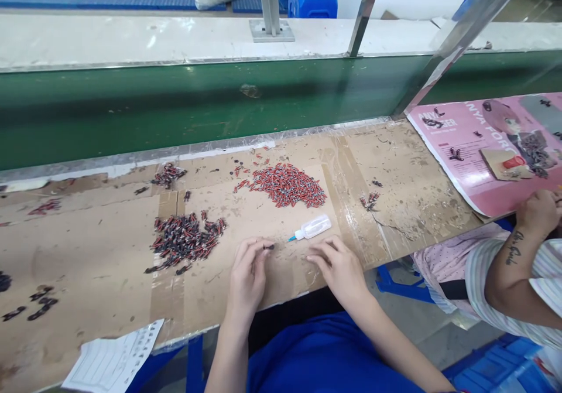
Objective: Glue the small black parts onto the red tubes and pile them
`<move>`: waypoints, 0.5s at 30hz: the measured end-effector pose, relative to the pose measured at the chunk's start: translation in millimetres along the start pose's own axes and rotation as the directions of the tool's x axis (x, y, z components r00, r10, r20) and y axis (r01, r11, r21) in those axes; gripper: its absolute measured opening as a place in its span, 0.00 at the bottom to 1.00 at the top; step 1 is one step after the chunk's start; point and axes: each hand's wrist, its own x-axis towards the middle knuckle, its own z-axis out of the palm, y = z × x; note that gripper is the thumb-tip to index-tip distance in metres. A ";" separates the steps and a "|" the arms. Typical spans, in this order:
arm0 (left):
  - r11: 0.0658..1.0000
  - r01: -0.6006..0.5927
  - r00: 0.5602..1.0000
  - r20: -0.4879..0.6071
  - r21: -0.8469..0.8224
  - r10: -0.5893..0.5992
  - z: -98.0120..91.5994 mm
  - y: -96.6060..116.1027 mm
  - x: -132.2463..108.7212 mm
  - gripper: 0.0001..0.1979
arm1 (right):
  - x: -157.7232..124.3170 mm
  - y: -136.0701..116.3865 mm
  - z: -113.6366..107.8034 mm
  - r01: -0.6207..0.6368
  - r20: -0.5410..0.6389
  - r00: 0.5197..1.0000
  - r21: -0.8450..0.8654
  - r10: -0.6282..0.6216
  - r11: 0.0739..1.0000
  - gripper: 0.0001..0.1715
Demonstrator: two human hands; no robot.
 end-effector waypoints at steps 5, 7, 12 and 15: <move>0.993 0.042 0.998 0.043 -0.106 -0.038 0.4 3.4 1.3 0.10 | 1.2 0.8 9.5 0.018 0.056 0.998 -0.023 -0.017 1.000 0.07; 0.989 0.082 0.993 0.089 -0.125 -0.072 0.2 3.5 1.7 0.11 | 4.1 -3.2 6.2 0.025 0.039 0.999 0.117 -0.030 0.993 0.07; 0.975 0.180 0.975 0.158 -0.131 -0.159 1.0 5.8 -0.6 0.11 | 18.1 -21.8 -2.8 0.019 0.025 0.999 0.502 -0.037 0.865 0.09; 0.960 0.218 0.973 0.119 -0.178 -0.199 2.9 8.6 -3.1 0.12 | 26.6 -29.8 0.4 0.029 0.039 0.997 0.575 -0.062 0.818 0.10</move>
